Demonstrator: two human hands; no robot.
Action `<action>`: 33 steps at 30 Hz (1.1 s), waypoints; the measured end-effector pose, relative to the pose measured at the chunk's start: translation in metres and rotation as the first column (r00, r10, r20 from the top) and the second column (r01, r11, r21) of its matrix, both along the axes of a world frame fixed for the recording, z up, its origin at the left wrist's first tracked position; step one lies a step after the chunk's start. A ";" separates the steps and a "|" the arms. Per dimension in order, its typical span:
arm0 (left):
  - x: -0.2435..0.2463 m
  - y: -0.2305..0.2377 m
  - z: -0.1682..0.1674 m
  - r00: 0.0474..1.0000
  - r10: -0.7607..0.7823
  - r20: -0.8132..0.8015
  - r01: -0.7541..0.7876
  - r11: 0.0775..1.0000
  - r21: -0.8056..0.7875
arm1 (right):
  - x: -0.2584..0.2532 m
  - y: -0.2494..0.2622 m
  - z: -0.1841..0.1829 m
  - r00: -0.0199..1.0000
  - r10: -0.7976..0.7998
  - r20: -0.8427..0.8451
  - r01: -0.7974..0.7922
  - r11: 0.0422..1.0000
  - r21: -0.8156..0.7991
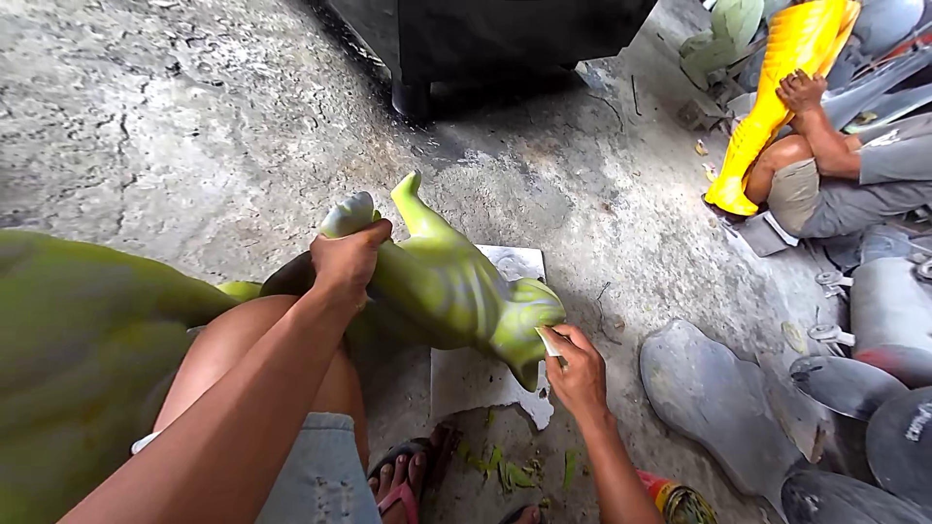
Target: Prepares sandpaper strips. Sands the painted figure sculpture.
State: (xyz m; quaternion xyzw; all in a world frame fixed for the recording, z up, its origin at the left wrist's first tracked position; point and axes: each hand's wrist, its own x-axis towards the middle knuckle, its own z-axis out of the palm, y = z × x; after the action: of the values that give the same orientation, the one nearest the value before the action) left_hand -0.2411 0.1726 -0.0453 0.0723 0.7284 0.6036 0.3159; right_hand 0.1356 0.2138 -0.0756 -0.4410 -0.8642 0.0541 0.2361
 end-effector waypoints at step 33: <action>0.001 0.003 0.002 1.000 0.014 0.005 -0.014 1.000 -0.017 | -0.007 -0.004 -0.006 0.986 -0.041 -0.162 0.037 0.999 -0.026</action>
State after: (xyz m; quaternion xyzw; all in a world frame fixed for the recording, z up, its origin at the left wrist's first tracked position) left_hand -0.2400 0.1759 -0.0436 0.0629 0.7331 0.5999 0.3142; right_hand 0.1286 0.2100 -0.0820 -0.4547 -0.8326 0.0949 0.3017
